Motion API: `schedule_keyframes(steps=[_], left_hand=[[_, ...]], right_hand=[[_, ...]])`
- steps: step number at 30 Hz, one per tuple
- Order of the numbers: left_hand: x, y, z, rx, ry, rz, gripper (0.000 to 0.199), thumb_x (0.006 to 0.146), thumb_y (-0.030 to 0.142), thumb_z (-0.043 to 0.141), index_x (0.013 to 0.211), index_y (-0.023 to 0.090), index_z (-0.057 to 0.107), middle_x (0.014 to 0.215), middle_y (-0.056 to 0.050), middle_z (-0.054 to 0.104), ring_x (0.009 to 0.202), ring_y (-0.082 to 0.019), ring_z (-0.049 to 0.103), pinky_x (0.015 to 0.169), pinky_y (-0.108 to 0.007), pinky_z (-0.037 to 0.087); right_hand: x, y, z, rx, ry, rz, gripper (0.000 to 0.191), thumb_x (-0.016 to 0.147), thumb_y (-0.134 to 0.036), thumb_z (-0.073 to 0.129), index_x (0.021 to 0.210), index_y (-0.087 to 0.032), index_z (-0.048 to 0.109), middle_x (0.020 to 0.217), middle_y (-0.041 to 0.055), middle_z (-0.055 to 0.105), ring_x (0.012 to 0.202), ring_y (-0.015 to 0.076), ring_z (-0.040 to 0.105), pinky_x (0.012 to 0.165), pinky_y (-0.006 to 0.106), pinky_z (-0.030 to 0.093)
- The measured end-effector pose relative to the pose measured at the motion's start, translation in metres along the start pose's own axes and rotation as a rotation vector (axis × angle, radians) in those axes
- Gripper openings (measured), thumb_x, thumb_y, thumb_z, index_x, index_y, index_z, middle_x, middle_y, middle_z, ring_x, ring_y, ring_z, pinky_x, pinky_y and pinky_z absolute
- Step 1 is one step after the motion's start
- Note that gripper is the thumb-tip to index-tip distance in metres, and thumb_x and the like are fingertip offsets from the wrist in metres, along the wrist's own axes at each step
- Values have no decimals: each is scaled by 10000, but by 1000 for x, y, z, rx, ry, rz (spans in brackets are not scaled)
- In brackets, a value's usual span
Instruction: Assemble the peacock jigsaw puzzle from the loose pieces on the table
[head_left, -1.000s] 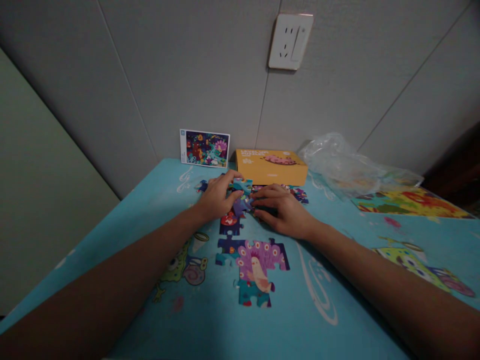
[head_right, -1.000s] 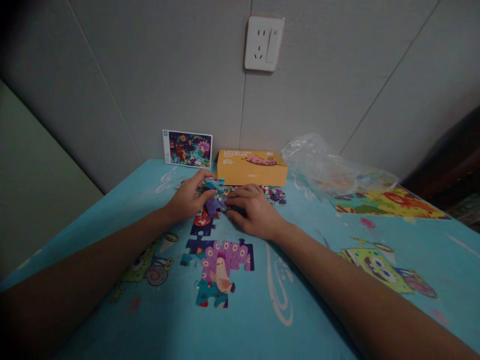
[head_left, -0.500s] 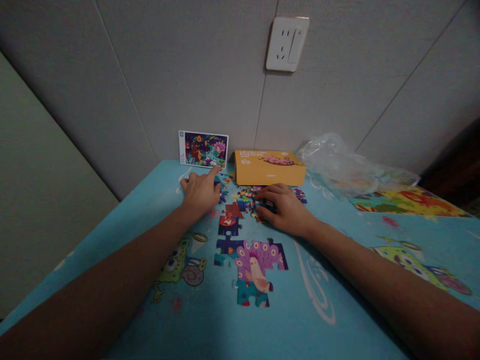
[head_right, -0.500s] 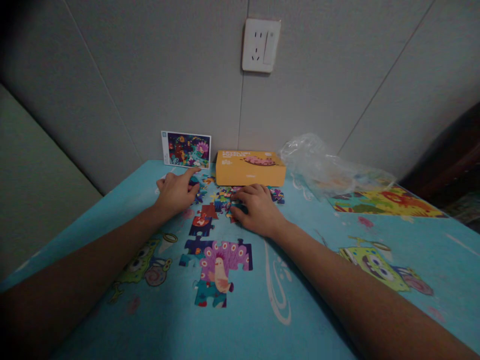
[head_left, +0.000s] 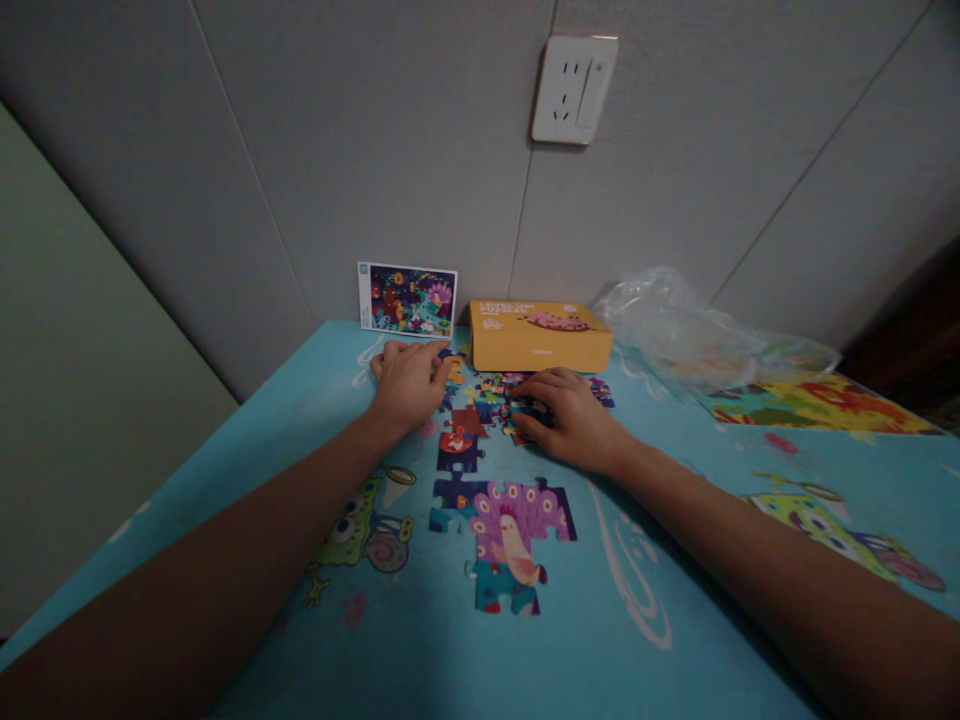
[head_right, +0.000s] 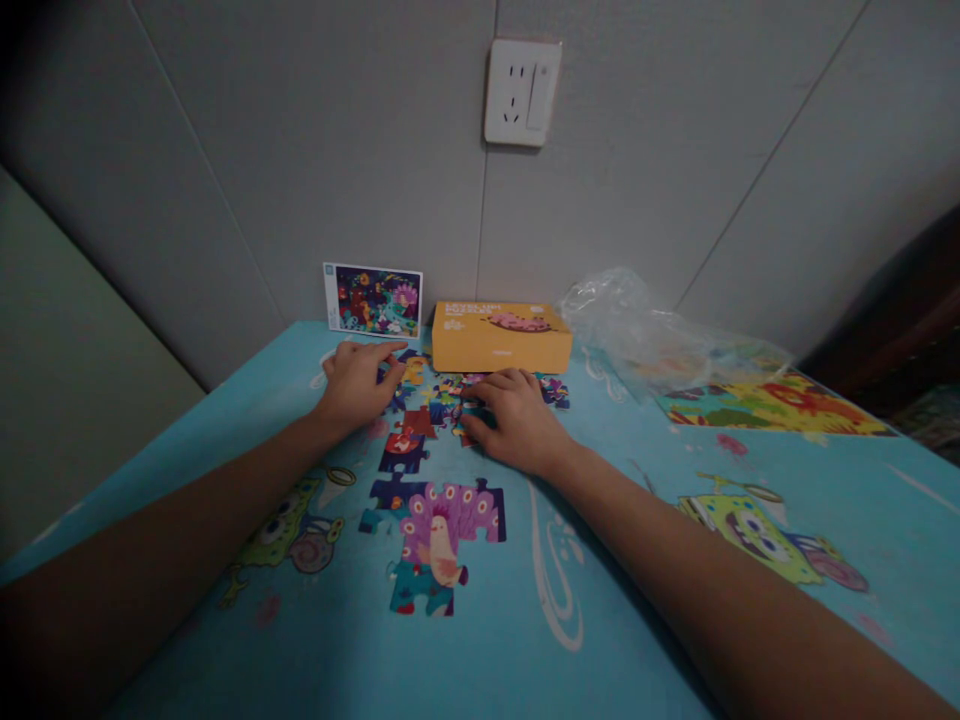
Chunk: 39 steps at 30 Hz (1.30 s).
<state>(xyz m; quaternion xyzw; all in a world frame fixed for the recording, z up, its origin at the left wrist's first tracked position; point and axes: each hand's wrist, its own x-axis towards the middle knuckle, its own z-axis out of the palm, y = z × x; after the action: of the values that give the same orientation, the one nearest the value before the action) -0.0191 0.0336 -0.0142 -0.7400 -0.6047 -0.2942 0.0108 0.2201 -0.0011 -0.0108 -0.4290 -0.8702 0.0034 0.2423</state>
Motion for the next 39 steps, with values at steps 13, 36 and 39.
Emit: schedule_keyframes(steps=[13, 36, 39], left_hand=[[-10, 12, 1, -17, -235, 373, 408, 783, 570, 677, 1007, 229, 705, 1216, -78, 630, 1232, -360, 387, 1006, -548, 277], [-1, 3, 2, -62, 44, -105, 134, 809, 201, 552, 859, 230, 672, 837, -63, 687, 960, -323, 558, 844, -501, 427], [-2, 2, 2, 40, 62, -90, 139, 808, 258, 592, 865, 222, 714, 1004, -116, 652, 1052, -372, 508, 834, -522, 426]], right_hand=[[1, 0, 0, 15, 11, 0, 268, 866, -335, 608, 1065, -179, 695, 1011, 99, 703, 989, 267, 583, 912, 446, 395], [1, 1, -1, 53, 60, -6, 234, 862, -230, 574, 1055, -169, 690, 968, 112, 674, 934, 262, 572, 843, 405, 430], [1, -1, -4, 73, 99, 20, 240, 856, -190, 551, 1043, -150, 697, 916, 115, 683, 881, 252, 585, 791, 384, 449]])
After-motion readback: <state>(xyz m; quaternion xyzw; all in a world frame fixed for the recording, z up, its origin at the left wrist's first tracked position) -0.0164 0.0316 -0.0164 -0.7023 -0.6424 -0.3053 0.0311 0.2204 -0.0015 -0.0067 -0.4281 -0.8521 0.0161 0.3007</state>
